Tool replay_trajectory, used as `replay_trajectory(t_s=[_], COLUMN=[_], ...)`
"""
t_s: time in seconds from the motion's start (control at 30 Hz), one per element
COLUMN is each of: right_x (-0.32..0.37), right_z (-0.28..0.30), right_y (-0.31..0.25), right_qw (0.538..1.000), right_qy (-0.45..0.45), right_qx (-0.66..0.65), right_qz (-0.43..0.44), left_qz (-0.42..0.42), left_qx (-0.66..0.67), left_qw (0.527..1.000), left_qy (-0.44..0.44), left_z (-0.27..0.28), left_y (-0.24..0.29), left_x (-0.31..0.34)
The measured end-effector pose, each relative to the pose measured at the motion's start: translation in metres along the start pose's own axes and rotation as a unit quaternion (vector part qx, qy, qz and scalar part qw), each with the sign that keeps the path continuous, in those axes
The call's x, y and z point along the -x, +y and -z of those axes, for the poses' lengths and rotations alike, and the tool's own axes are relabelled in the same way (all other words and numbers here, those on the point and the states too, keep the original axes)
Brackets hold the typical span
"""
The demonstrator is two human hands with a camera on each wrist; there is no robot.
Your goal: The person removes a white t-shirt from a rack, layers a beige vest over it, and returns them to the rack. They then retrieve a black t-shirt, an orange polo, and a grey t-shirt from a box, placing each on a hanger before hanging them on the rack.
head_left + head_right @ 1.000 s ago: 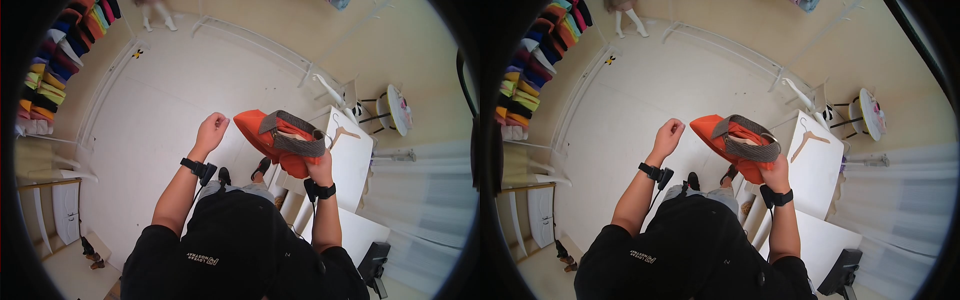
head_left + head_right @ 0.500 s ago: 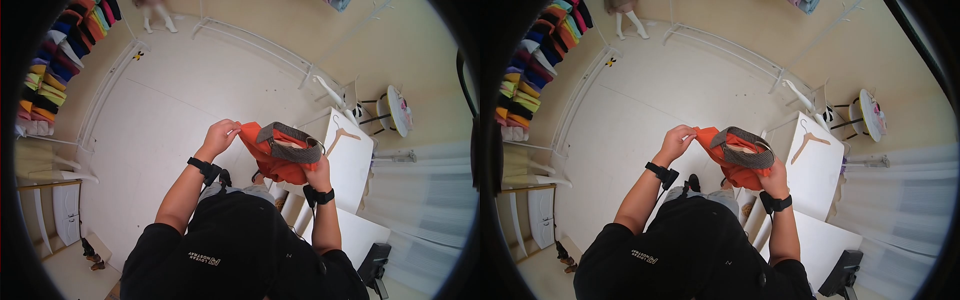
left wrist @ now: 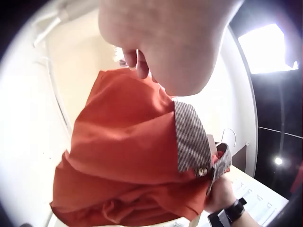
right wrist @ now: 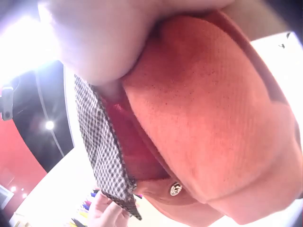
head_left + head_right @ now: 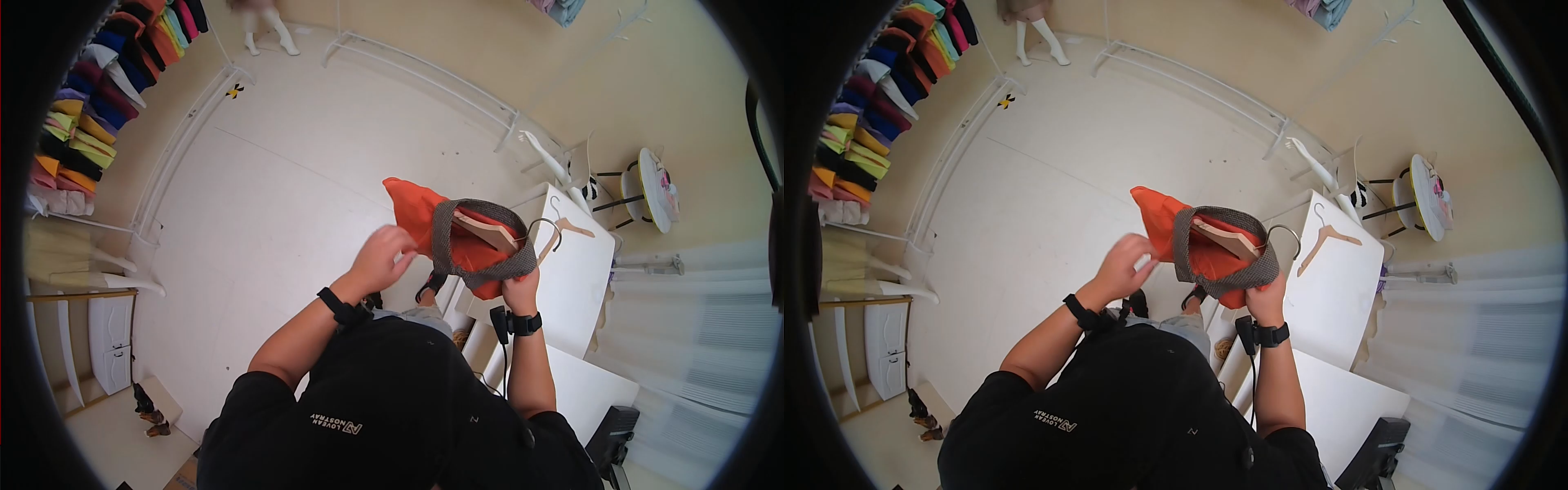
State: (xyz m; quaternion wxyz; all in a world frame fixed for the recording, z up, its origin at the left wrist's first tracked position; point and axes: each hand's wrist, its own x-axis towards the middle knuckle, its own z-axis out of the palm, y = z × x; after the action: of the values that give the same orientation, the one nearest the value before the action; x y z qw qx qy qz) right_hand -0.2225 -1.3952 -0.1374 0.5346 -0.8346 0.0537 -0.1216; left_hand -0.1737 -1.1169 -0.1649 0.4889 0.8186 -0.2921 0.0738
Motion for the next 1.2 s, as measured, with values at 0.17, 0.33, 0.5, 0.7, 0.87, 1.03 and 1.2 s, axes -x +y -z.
replay_trajectory(t_s=[0.17, 0.33, 0.5, 0.7, 0.87, 1.03, 1.2], right_x=[-0.003, -0.008, -0.019, -0.015, -0.006, -0.011, -0.015], right_z=[0.004, -0.007, 0.012, 0.009, -0.009, -0.002, 0.000], right_y=[0.000, -0.025, -0.025, -0.042, -0.027, 0.006, 0.025], right_qw=[0.997, 0.990, 0.966, 0.960, 0.999, 0.995, 0.900], right_qy=[-0.082, -0.141, -0.184, -0.051, 0.037, -0.029, -0.113], right_qx=[-0.008, -0.014, 0.163, 0.231, 0.007, 0.073, -0.308], right_qz=[-0.011, 0.001, 0.077, 0.148, 0.013, -0.059, -0.287], left_qz=[-0.040, -0.064, -0.022, -0.009, -0.020, 0.008, 0.015], left_qx=[-0.143, -0.169, -0.196, -0.248, -0.305, -0.306, -0.303], left_qw=[0.981, 0.973, 0.962, 0.966, 0.952, 0.952, 0.953], left_qy=[0.124, -0.143, -0.189, -0.076, -0.018, -0.011, 0.014], left_z=[0.027, 0.022, 0.035, 0.068, 0.090, 0.112, 0.122], left_y=[0.007, -0.009, -0.018, -0.037, -0.057, -0.068, -0.076], left_x=[-0.038, -0.044, -0.037, -0.033, -0.019, -0.009, -0.002])
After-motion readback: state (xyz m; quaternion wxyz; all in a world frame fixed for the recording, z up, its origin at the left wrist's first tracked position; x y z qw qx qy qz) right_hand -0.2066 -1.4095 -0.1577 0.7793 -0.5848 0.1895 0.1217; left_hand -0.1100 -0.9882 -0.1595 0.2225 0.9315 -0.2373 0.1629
